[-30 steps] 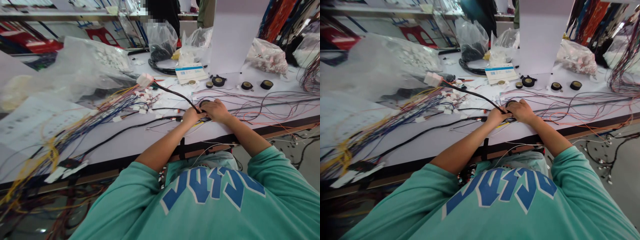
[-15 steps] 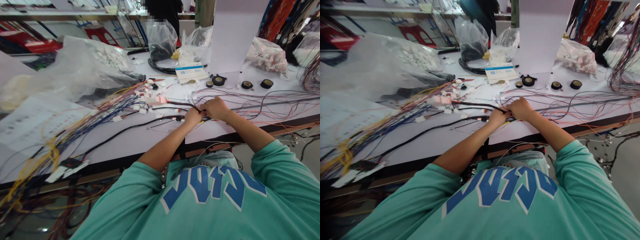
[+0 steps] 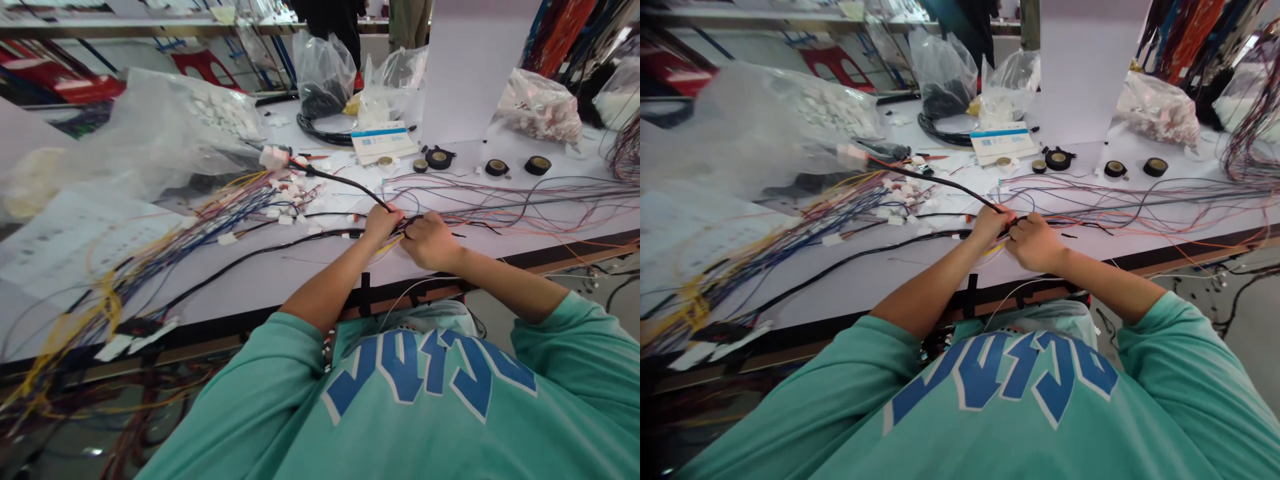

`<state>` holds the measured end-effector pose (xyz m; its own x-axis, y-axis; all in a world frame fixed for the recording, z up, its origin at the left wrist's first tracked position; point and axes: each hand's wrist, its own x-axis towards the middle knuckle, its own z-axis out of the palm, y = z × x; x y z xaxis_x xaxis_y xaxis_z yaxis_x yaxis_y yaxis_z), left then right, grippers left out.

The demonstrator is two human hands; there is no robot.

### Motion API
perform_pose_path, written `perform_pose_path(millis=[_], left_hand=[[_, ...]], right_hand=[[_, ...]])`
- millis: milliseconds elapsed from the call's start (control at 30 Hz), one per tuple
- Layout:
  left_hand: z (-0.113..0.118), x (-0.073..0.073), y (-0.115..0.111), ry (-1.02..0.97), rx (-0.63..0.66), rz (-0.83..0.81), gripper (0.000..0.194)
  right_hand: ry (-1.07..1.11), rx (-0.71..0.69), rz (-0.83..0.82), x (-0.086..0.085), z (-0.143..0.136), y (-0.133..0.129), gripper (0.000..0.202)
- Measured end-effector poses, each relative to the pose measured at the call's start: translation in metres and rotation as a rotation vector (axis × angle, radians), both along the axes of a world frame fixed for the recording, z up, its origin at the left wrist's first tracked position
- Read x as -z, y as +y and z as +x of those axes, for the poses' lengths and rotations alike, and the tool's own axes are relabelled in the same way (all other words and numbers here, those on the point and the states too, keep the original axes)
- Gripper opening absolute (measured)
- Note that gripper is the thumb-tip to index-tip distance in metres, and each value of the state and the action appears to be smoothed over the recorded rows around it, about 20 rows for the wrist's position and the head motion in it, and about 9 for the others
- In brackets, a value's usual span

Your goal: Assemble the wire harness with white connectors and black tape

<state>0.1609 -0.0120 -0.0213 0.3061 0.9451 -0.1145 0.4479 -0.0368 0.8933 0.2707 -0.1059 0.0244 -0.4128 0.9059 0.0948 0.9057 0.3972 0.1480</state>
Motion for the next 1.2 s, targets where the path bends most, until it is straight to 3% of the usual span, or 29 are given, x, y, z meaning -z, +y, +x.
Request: perform_pose_path(millis=[67,167,233,333,467,500,700,833,933,1033,1200], left_hand=[[0.000,0.000,0.001,0.025,-0.010,0.018,0.010],[0.000,-0.002,0.001,0.070,-0.002,0.034,0.011],[0.000,-0.004,0.000,0.082,0.010,0.033,0.023],[-0.002,-0.010,-0.002,0.058,0.032,-0.008,0.044],[-0.010,-0.017,-0.001,-0.011,0.158,-0.092,0.006],[-0.012,-0.019,0.000,0.000,0.182,-0.086,0.004],[-0.019,-0.023,0.004,0.291,0.236,0.175,0.028],[-0.028,-0.029,0.005,0.085,0.186,-0.113,0.038],[-0.044,-0.042,0.008,-0.231,0.020,-0.365,0.032],[-0.067,-0.054,0.010,-0.477,-0.156,-0.606,0.038],[-0.103,-0.053,0.005,-0.650,-0.378,-0.859,0.034]], right_hand=[[0.043,0.025,0.066,0.000,0.006,0.003,0.034],[0.043,0.283,0.114,0.003,0.027,0.021,0.036],[0.041,0.381,0.088,0.009,0.040,0.033,0.038],[0.045,0.410,0.037,0.020,0.050,0.041,0.039],[0.070,0.429,0.019,0.028,0.050,0.039,0.040],[0.075,0.435,0.018,0.029,0.051,0.039,0.040],[0.100,0.432,0.033,0.030,0.055,0.040,0.038],[0.105,0.420,0.031,0.031,0.056,0.040,0.037],[0.109,0.421,0.021,0.031,0.057,0.039,0.037],[0.124,0.403,0.035,0.032,0.058,0.039,0.039],[0.131,0.443,0.071,0.035,0.059,0.042,0.049]])
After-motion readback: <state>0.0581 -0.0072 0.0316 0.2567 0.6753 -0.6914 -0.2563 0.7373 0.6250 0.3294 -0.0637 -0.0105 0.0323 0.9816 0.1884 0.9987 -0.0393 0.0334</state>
